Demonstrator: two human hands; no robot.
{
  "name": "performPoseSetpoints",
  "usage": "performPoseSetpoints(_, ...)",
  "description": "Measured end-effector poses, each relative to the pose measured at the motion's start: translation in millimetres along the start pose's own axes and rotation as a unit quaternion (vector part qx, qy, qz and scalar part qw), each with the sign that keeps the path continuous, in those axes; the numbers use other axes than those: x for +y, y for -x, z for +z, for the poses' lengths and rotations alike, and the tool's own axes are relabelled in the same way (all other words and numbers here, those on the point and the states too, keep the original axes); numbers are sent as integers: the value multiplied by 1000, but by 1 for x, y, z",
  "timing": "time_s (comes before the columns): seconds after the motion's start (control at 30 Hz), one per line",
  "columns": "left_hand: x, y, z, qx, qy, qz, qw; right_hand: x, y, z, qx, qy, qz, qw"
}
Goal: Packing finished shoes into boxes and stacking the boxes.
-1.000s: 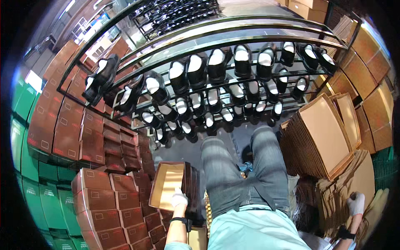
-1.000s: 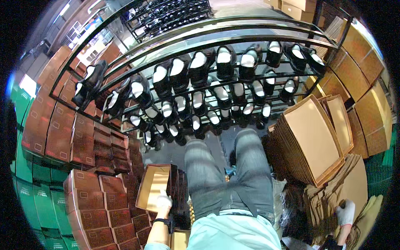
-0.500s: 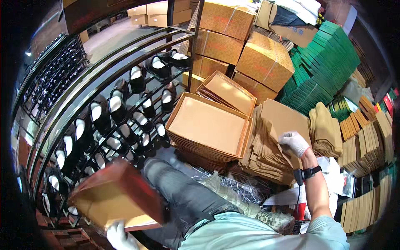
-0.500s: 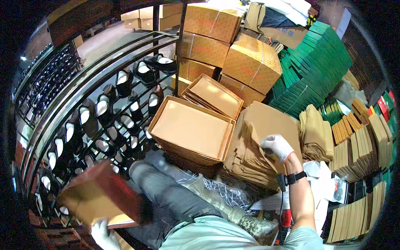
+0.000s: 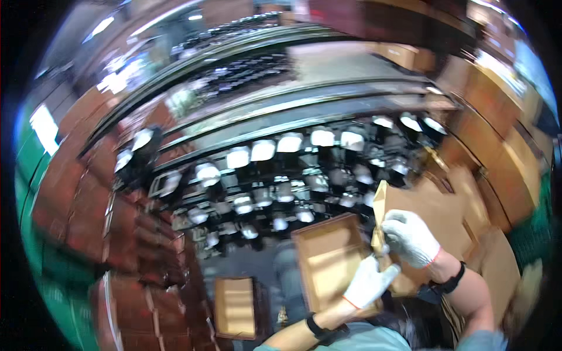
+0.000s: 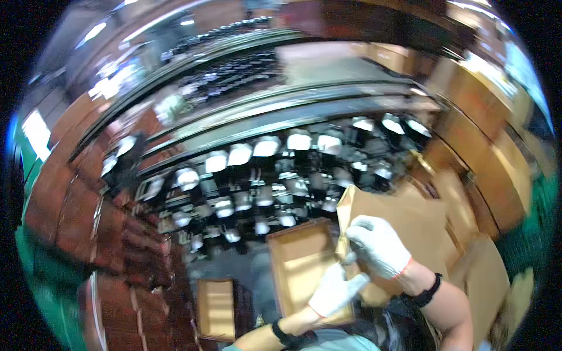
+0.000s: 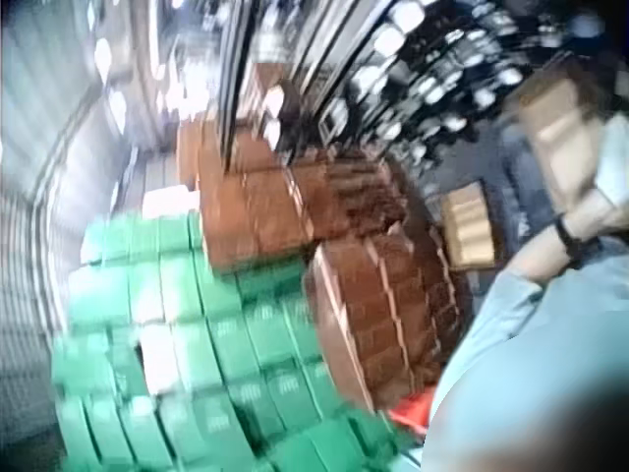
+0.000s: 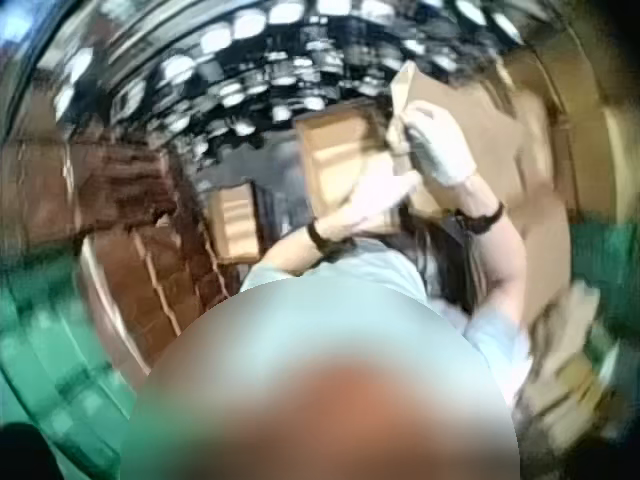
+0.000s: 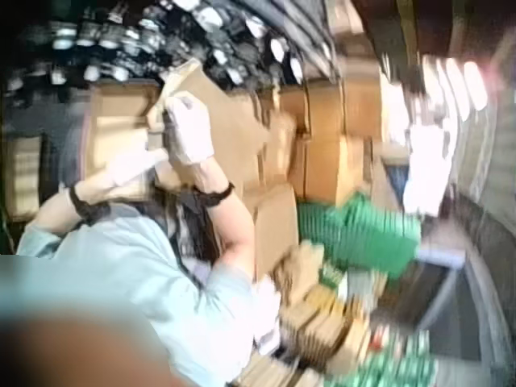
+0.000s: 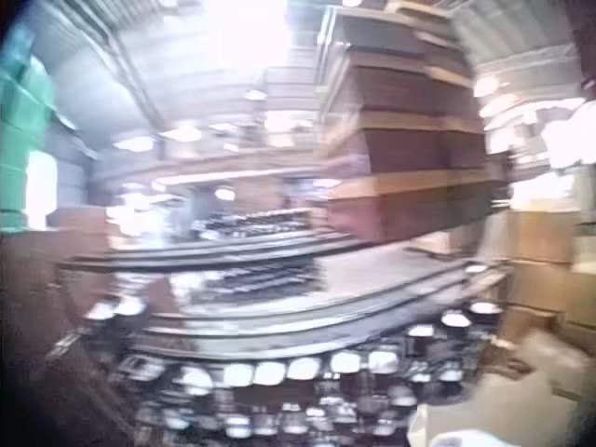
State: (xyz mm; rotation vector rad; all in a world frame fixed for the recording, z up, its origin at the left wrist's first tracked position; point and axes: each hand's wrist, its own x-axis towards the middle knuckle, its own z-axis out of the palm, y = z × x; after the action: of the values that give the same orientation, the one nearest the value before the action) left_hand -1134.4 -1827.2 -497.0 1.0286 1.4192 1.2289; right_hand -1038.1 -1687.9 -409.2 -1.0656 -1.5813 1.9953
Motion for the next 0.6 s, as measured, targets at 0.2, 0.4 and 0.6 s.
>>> performPoseSetpoints(0.2, -83, 54, -115, 204, -44, -130, 969, -65, -154, 174, 14, 468, -451, 760)
performPoseSetpoints(0.4, -182, 62, -117, 296, 98, -47, 949, -165, -214, 481, -152, 453, -387, 789)
performPoseSetpoints(0.6, -182, 61, -126, 368, 9, -46, 929, -183, -235, 660, -98, 579, -201, 784)
